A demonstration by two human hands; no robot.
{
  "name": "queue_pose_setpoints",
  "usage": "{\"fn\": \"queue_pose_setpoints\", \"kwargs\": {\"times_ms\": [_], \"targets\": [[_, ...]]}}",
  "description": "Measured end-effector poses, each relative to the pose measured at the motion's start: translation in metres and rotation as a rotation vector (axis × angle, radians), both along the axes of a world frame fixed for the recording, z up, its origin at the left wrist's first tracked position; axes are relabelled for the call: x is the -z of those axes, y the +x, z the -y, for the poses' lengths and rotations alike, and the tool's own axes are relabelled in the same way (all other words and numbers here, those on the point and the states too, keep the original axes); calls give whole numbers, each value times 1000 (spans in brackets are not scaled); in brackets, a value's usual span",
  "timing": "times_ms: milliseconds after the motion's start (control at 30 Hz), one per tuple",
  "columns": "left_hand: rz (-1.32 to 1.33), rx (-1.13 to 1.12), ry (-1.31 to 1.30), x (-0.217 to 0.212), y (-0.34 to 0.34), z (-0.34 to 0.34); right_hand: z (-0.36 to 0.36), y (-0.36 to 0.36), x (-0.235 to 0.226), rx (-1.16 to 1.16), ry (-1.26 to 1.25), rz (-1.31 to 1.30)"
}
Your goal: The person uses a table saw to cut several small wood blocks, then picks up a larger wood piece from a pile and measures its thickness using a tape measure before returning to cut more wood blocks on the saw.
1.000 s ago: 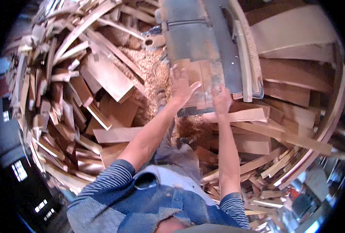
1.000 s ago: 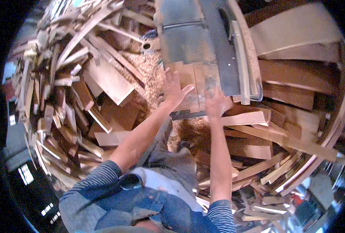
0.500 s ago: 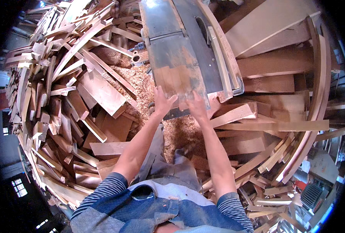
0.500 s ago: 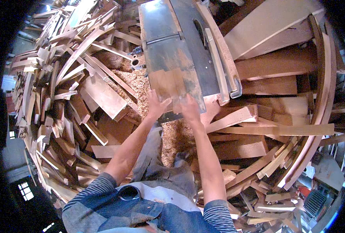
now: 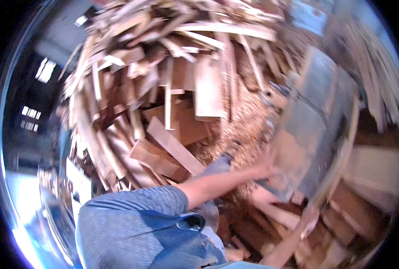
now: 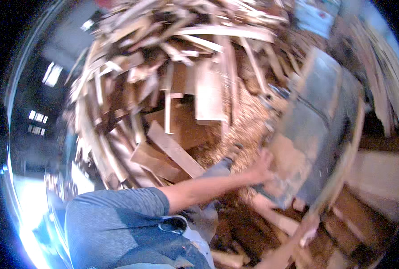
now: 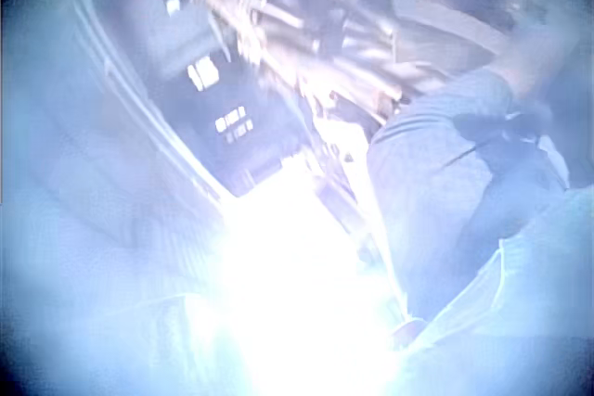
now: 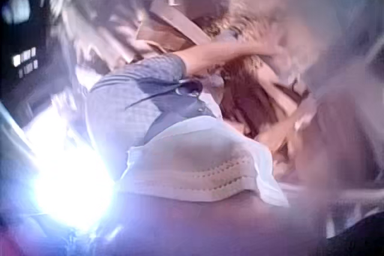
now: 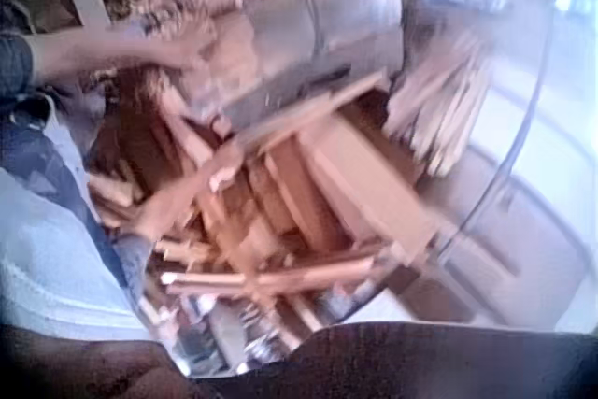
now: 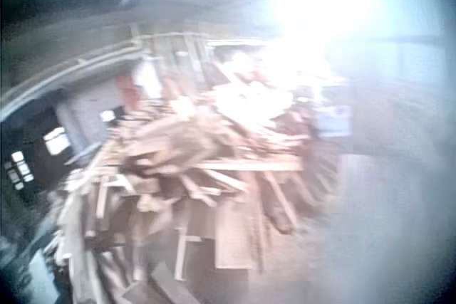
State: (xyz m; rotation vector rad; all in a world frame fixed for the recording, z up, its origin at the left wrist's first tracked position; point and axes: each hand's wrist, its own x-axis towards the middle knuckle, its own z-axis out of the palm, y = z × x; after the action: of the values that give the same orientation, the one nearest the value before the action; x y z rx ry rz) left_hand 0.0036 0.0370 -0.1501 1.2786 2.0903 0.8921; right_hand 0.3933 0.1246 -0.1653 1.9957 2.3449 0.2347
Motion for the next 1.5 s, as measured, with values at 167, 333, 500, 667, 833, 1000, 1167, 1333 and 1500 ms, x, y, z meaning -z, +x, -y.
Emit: {"fn": "queue_pose_setpoints", "kwargs": {"times_ms": [167,333,500,667,833,1000,1167,1333,1500], "targets": [[88,21,-175,-7,-23,21,-13,-50,-44,435,-273,-195],[83,-47,-51,-4,-61,56,-18,-4,-17,226,24,-277],[83,-447,99,-30,-140,191,72,-11,-38,50,453,-415],[-63,-784,-193,-4,-157,371,216,-35,19,402,-140,-952],[-105,-987,-464,55,-85,557,312,-55,62,265,-612,-1080],[105,-924,-859,96,-24,673,339,-76,87,-84,-885,-947],[155,-870,-706,63,-49,592,315,-75,46,-227,-854,-657],[11,-816,-461,51,-94,550,306,-73,35,-289,-842,-695],[25,-748,-410,45,-132,486,313,-60,44,-79,-895,-852]]}}
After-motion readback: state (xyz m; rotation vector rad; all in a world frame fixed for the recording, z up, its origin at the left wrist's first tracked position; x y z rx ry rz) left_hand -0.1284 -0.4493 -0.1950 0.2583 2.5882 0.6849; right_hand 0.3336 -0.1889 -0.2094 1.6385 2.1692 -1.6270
